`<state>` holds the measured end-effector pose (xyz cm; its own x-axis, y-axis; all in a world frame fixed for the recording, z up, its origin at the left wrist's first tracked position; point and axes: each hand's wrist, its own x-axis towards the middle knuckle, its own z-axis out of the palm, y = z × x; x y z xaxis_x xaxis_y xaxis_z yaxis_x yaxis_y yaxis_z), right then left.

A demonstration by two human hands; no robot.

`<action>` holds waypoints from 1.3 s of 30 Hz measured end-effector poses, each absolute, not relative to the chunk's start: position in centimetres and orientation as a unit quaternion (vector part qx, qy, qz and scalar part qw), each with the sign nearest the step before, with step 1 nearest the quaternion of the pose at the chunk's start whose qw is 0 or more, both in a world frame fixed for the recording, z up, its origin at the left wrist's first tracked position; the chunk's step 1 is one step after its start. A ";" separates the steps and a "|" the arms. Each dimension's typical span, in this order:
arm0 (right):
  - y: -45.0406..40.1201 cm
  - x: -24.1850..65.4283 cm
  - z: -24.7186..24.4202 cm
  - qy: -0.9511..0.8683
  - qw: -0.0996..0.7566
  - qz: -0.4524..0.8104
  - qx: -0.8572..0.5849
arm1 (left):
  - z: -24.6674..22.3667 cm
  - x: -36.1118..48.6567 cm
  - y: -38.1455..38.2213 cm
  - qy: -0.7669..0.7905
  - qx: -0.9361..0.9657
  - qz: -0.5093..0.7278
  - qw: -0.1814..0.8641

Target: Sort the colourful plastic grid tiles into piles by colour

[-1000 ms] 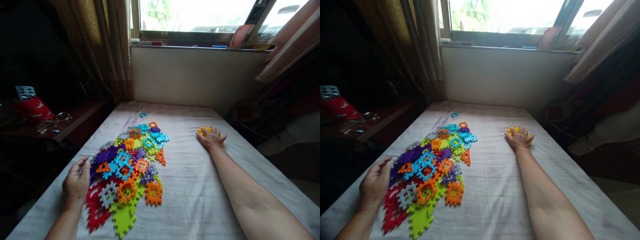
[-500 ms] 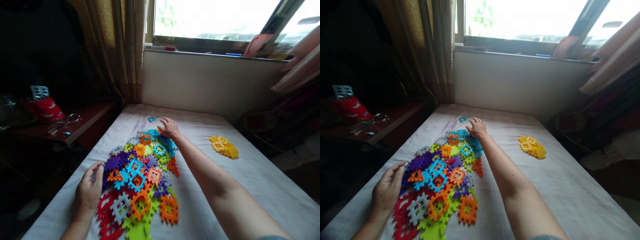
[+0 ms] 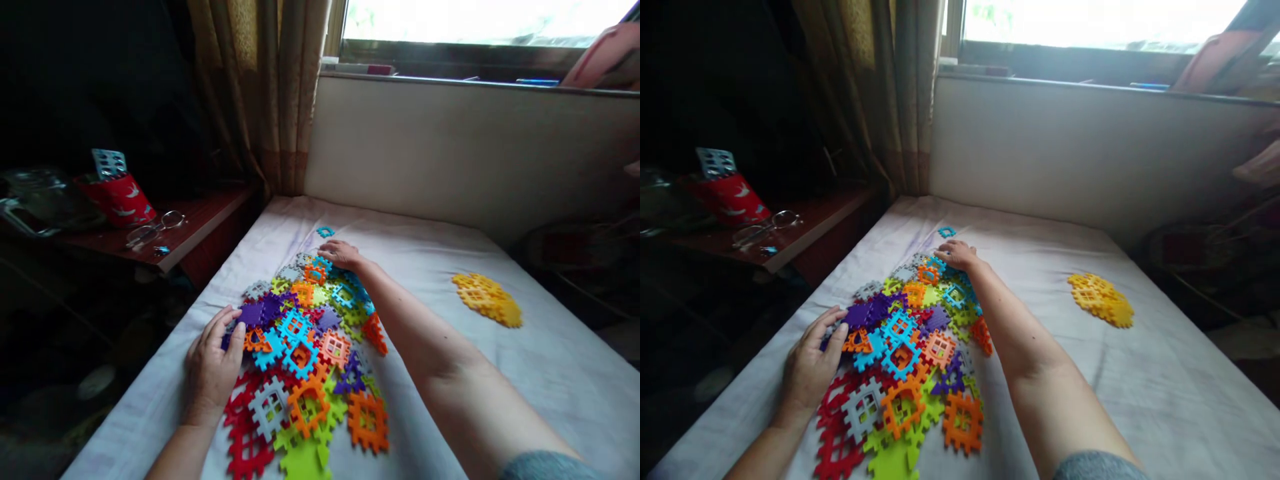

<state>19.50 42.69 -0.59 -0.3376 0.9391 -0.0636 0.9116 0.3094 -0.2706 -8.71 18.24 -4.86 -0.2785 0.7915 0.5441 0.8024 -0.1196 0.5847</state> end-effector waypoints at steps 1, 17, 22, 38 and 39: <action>41.8 19.8 -0.5 -0.814 0.053 0.128 -0.564 | -4.8 -8.7 18.3 -0.662 -0.603 -0.446 0.008; 45.9 17.3 0.4 -0.773 0.021 0.082 -0.628 | -4.5 -8.6 18.0 -0.653 -0.620 -0.436 0.019; 46.7 16.9 0.1 -0.785 0.004 0.075 -0.615 | -4.3 -8.5 17.9 -0.655 -0.619 -0.434 0.008; 29.2 21.1 1.0 -0.863 0.064 0.091 -0.493 | -3.4 -7.1 18.4 -0.621 -0.664 -0.415 -0.052; 28.1 21.4 1.3 -0.865 0.056 0.087 -0.492 | -3.4 -7.1 18.4 -0.617 -0.666 -0.416 -0.053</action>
